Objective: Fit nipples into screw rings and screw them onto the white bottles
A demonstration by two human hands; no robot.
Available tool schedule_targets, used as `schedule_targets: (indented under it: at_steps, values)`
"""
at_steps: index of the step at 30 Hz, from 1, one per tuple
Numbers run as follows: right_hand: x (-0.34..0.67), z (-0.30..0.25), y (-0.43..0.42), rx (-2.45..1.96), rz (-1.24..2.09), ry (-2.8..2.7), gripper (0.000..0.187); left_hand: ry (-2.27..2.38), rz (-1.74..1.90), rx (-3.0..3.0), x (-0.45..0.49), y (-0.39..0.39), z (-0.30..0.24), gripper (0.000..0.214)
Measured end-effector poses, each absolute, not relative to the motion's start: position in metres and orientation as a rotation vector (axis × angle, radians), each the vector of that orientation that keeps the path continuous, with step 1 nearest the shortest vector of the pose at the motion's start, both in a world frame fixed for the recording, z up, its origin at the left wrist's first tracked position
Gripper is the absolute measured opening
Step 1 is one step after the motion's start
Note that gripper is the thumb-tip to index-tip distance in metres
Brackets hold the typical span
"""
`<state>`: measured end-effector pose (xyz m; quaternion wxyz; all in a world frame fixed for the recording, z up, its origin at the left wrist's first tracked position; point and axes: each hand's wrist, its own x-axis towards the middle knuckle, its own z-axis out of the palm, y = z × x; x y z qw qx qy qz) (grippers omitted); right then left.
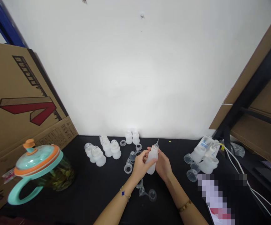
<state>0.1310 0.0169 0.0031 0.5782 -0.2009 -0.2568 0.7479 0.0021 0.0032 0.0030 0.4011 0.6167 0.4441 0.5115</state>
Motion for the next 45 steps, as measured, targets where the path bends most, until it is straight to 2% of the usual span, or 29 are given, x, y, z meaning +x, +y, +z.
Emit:
schedule_targets:
  at_steps: [26,35,45]
  values:
    - [0.1314,0.0066,0.0147,-0.503,1.767,-0.592,0.031,1.206,1.329,1.674,0.0063,-0.0053,0.0122,0.034]
    - [0.1320,0.0118,0.0125,-0.481,1.800,-0.603,0.041,1.181,1.336,1.670,0.0049,-0.0030,0.0059,0.036]
    - [0.1313,0.0099,0.0129,-0.452,1.800,-0.547,0.033,1.217,1.336,1.690,0.0057,-0.0031,0.0086,0.033]
